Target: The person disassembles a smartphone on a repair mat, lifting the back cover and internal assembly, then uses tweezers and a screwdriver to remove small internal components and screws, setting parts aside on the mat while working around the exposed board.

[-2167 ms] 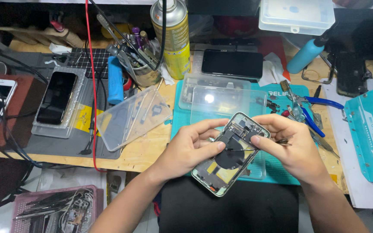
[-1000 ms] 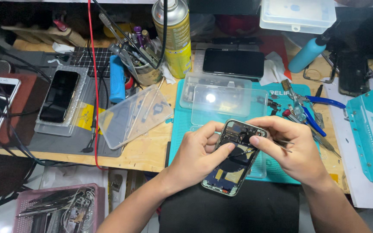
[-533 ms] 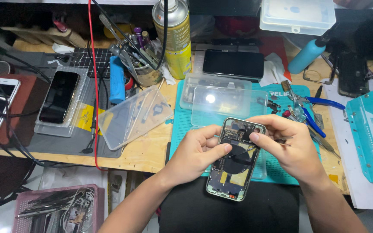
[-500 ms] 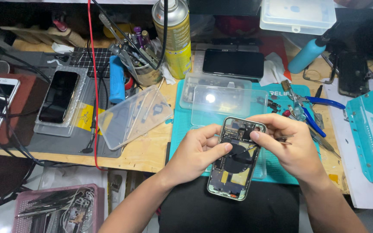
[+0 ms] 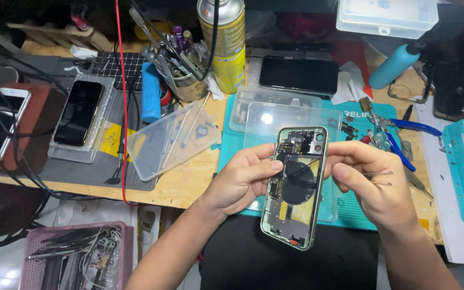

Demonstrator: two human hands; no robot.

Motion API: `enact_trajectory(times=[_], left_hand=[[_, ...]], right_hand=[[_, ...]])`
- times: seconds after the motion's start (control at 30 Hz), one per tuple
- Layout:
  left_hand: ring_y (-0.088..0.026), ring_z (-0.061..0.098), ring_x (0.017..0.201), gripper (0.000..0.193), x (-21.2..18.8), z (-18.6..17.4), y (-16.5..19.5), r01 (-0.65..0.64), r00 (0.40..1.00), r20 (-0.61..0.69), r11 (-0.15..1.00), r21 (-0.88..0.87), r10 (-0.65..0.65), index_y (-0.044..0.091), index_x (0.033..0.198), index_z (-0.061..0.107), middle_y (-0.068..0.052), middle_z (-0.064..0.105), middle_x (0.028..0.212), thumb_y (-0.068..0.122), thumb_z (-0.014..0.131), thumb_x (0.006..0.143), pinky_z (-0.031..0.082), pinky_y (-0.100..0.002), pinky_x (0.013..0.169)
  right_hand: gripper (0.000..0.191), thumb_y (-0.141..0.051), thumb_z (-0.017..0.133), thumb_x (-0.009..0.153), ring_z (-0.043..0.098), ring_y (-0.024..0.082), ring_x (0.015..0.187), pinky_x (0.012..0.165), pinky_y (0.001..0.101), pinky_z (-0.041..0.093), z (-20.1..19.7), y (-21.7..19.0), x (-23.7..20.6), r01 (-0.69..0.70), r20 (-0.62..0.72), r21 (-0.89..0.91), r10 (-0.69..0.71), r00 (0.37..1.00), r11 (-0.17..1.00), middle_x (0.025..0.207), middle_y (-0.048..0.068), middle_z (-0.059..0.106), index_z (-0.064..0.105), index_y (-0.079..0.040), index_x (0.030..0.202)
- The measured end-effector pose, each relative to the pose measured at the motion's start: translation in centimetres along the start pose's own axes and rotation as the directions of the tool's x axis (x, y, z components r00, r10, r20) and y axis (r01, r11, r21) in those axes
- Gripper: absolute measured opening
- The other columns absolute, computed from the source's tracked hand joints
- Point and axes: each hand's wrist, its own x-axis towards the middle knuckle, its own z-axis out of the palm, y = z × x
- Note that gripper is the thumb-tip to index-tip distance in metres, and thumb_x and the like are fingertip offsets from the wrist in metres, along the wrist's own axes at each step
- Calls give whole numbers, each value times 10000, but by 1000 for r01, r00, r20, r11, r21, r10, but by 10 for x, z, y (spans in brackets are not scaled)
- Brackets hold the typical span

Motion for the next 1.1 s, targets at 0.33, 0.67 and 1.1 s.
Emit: enact_trajectory(times=[0.33, 0.67, 1.1], left_hand=[[-197, 686, 1164, 462, 0, -6, 2, -18, 996, 85, 992, -124, 29, -115, 1505, 450, -189, 657, 1336, 65, 579, 1100, 555, -336, 1024], [-201, 682, 1196, 426, 1, -9, 0, 4, 994, 109, 985, -170, 15, -111, 1482, 457, -191, 648, 1354, 49, 568, 1103, 549, -335, 1057], [-160, 716, 1032, 345, 1, -2, 3, -109, 992, -62, 992, 57, 113, -50, 1385, 496, -147, 707, 1197, 69, 584, 1073, 593, -312, 889]], right_hand=[[273, -50, 646, 968, 627, 90, 778, 653, 228, 456, -2, 7, -4, -9, 10, -29, 9, 1000, 1000, 934, 116, 764, 687, 73, 1207], [232, -59, 664, 973, 636, 103, 798, 694, 236, 485, 1, 12, -7, 13, 37, -22, -12, 999, 1000, 924, 105, 744, 699, 80, 1156], [223, -79, 688, 942, 580, 77, 724, 632, 223, 454, 5, 13, -7, -26, 68, -55, 30, 997, 998, 871, 60, 703, 726, 68, 1105]])
